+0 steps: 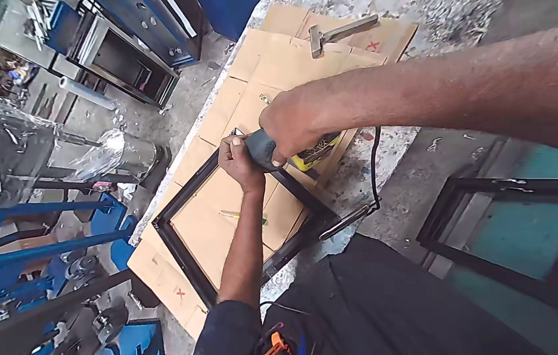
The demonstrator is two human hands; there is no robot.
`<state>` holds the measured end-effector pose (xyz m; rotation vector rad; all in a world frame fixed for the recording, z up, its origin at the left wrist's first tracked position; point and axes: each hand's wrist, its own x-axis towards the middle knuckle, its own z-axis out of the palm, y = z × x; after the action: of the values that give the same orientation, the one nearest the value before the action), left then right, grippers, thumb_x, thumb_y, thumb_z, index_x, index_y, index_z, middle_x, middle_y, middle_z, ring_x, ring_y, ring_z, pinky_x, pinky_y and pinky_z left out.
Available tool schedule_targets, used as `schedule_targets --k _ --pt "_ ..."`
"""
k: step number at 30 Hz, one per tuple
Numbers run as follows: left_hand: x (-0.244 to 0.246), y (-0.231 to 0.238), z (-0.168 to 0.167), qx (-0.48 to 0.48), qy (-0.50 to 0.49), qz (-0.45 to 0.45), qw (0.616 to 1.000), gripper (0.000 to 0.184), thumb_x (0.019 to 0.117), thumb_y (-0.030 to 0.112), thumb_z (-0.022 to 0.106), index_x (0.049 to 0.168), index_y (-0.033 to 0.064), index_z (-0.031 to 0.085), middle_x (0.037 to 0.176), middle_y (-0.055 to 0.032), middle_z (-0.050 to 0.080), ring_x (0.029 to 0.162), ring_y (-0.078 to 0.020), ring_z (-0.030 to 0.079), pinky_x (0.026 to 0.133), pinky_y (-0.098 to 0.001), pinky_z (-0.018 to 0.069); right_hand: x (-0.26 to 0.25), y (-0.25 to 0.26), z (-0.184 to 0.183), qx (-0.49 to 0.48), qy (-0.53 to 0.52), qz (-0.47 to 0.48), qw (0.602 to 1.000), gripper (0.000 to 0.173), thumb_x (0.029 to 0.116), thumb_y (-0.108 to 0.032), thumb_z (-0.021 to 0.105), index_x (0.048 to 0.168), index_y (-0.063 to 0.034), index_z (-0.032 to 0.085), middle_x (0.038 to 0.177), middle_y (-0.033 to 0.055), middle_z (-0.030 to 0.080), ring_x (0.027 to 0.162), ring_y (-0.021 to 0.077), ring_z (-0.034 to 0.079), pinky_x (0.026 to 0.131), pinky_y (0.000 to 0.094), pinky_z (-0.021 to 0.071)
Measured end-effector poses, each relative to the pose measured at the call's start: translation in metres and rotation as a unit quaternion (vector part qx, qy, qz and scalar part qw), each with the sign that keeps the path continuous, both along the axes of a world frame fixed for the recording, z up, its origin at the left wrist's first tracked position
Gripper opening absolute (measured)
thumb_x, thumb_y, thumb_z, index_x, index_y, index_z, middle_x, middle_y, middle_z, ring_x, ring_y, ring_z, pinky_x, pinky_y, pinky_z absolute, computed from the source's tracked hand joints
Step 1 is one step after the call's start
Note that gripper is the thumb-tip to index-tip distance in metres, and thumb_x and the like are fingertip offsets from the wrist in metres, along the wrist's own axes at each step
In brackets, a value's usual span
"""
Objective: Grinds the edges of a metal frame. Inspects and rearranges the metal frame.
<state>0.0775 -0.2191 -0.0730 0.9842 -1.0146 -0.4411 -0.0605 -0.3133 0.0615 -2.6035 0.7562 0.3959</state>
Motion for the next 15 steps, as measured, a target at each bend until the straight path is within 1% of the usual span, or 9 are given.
schedule_targets --k 1,2,4,6,7,8,10,12,15 --pt "0.0 0.0 -0.001 0.0 0.001 0.001 1.0 0.034 0.109 0.035 0.039 0.096 0.0117 0.06 0.084 -0.0005 0.065 0.075 -0.0098 0.067 0.07 -0.0282 0.0585 0.008 0.014 0.03 0.01 0.08 -0.024 0.996 0.045 0.0902 -0.052 0.075 0.091 -0.0079 0.068 0.069 0.007 0.061 0.062 0.0243 0.062 0.057 0.0482 0.0524" --pt "0.0 0.0 -0.002 0.0 0.002 0.003 1.0 0.034 0.109 0.035 0.039 0.096 0.0118 0.06 0.084 -0.0005 0.066 0.075 -0.0098 0.067 0.07 -0.0283 0.0586 0.012 0.021 0.042 0.0 0.111 -0.037 0.993 0.043 0.0913 -0.05 0.075 0.094 -0.0073 0.068 0.071 0.0079 0.061 0.064 0.0253 0.063 0.059 0.0488 0.0524" --pt "0.002 0.0 -0.005 0.003 0.004 0.005 1.0 0.035 0.1086 0.037 0.04 0.096 0.0118 0.061 0.084 -0.0008 0.065 0.075 -0.0103 0.066 0.07 -0.0292 0.0587 0.01 0.026 0.045 -0.03 0.097 -0.035 0.994 0.045 0.0892 -0.051 0.076 0.1 -0.0078 0.068 0.076 0.009 0.062 0.069 0.0273 0.064 0.06 0.0507 0.0522" --pt "0.002 -0.001 -0.005 0.004 0.01 0.008 1.0 0.036 0.1082 0.038 0.041 0.094 0.012 0.061 0.083 -0.0008 0.065 0.075 -0.0104 0.066 0.069 -0.0295 0.0587 0.003 0.026 0.039 -0.063 0.057 -0.017 0.996 0.05 0.0854 -0.05 0.08 0.112 -0.0095 0.066 0.082 0.0098 0.063 0.075 0.0301 0.066 0.063 0.0529 0.0534" --pt "0.002 -0.003 -0.004 -0.002 0.017 0.01 1.0 0.034 0.1075 0.035 0.042 0.092 0.0108 0.061 0.08 -0.0013 0.064 0.073 -0.0111 0.066 0.069 -0.0301 0.0586 0.0 0.028 0.036 -0.082 0.036 -0.01 0.996 0.055 0.084 -0.046 0.081 0.12 -0.0096 0.063 0.084 0.0112 0.063 0.078 0.0327 0.067 0.063 0.0544 0.0532" --pt "0.002 -0.007 -0.002 -0.02 0.034 0.02 0.999 0.032 0.1051 0.029 0.044 0.088 0.0085 0.061 0.076 -0.0021 0.064 0.07 -0.0121 0.066 0.066 -0.0311 0.0582 -0.002 0.031 0.033 -0.104 0.015 -0.001 0.994 0.057 0.0832 -0.041 0.082 0.125 -0.0097 0.06 0.085 0.0121 0.062 0.077 0.0345 0.066 0.061 0.0548 0.0526" --pt "0.001 -0.01 0.0 -0.031 0.052 0.026 0.998 0.03 0.1036 0.024 0.045 0.086 0.0065 0.062 0.072 -0.0023 0.063 0.067 -0.0125 0.065 0.064 -0.0315 0.0575 -0.006 0.036 0.029 -0.139 -0.01 0.007 0.99 0.05 0.0837 -0.032 0.082 0.123 -0.0116 0.06 0.082 0.0121 0.061 0.073 0.0353 0.065 0.056 0.0528 0.0499" --pt "0.0 -0.011 0.0 -0.034 0.055 0.027 0.998 0.03 0.1033 0.023 0.046 0.085 0.0065 0.062 0.072 -0.0019 0.062 0.066 -0.0123 0.064 0.064 -0.0313 0.0568 -0.008 0.038 0.028 -0.156 -0.013 0.013 0.988 0.039 0.087 -0.029 0.079 0.118 -0.0142 0.06 0.077 0.0103 0.059 0.068 0.0337 0.064 0.052 0.0501 0.0477" --pt "0.0 -0.012 -0.001 -0.039 0.044 0.033 0.998 0.029 0.103 0.02 0.045 0.084 0.007 0.061 0.072 -0.0008 0.062 0.067 -0.0111 0.064 0.065 -0.0298 0.0565 -0.009 0.042 0.03 -0.155 -0.003 0.008 0.988 0.027 0.0933 -0.022 0.073 0.115 -0.0141 0.059 0.075 0.01 0.058 0.067 0.0338 0.064 0.051 0.0495 0.048"
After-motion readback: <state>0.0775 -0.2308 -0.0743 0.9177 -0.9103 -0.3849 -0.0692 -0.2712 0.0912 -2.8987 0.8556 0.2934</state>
